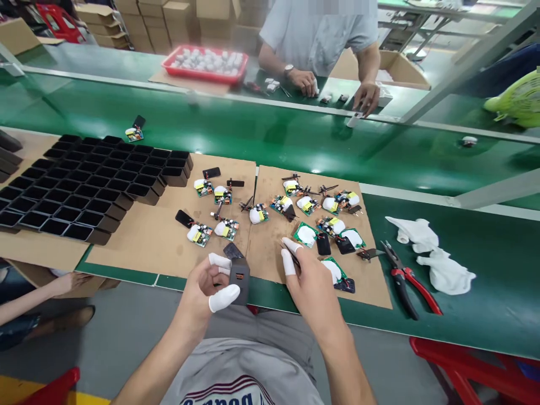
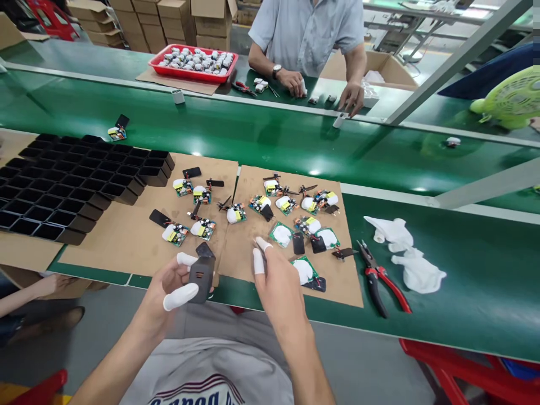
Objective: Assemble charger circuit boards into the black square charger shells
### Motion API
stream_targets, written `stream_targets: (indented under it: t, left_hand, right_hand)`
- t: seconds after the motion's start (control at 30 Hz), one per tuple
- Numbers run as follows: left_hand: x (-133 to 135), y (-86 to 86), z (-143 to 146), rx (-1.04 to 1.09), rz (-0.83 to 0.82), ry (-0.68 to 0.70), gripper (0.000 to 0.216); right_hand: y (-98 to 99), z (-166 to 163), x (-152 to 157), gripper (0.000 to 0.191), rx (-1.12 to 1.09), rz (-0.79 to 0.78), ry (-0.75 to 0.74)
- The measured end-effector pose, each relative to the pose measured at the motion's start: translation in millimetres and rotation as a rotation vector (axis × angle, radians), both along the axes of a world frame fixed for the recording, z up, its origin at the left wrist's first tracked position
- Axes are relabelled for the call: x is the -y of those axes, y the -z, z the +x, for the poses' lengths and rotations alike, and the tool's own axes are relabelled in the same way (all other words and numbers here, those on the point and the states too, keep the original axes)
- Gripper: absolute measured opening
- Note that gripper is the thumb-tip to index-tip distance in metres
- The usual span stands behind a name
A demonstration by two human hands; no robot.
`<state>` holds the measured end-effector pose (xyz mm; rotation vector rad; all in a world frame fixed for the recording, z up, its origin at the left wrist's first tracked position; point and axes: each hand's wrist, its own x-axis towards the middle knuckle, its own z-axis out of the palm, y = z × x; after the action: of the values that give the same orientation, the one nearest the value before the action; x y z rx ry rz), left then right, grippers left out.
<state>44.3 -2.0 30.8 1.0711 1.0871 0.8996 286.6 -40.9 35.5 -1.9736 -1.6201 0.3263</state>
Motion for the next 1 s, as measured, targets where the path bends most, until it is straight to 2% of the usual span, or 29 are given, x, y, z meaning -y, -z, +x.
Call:
stream_targets:
  t: [0.07,0.17,0.23,0.3,0.4,0.47,0.53,0.6,0.7,0.77,0.8,0.9,0.97,1.0]
  left_hand:
    - [3,-1.4,3,0.028,-0.019,0.036,0.055]
    - [6,-2.6,10,0.057,-0.038,0.082,0.054]
    - [6,-2.6,16,0.029,-0.009,0.043,0.052]
    - [5,-3.1,23,-0.075,0.067,-0.047,0.048]
    - [6,-5.3,31,-0.296,0.248,-0.129,0.033]
    - [10,-5.9,35,-0.36,0.375,-0.103,0.026]
    - [15,-3.1,38,-0.33,0.455,-0.046,0.023]
    - [20,4.4,41,-0.281,0.47,-0.011,0.017]
    - [21,22.1,43,-0.283,0.439,-0.125,0.01]
    - [17,32.9,43,-0.315,0.411,-0.209,0.015]
    - [13,36.8,43,-0.327,0.4,-0.213,0.025]
    - [-2,41.2,43,-0.336,0.397,-0.106,0.056]
    - [-12,40.1,44,-0.331,0.407,-0.033,0.063]
    - [-17,39.2,46,-0.33,0.409,-0.008,0.06]
  right_hand:
    - [10.0,-2,-3,0.038,0.052,0.049,0.08]
    - [7.7,-18,7,0.033,0.017,0.18,0.115]
    - [1.0,-33,20,0.031,-0.141,0.29,0.039]
    - [-2.2,-47,30,0.037,-0.294,0.344,-0.064]
    - [5.9,-59,33,0.049,-0.332,0.292,-0.115]
    - [17.0,-59,30,0.053,-0.301,0.243,-0.076]
    - [27.5,-56,25,0.051,-0.279,0.215,-0.041]
    - [34.0,-51,21,0.042,-0.272,0.215,-0.019]
    - [35.9,-49,16,0.037,-0.262,0.238,0.007]
    - [34.7,-51,12,0.042,-0.255,0.265,-0.001]
    - [34.3,-52,10,0.044,-0.251,0.278,-0.014]
    - [35.0,-55,3,0.044,-0.238,0.299,-0.048]
    - [36.7,-55,-2,0.041,-0.227,0.308,-0.056]
    - [37.5,-54,-4,0.038,-0.222,0.311,-0.061]
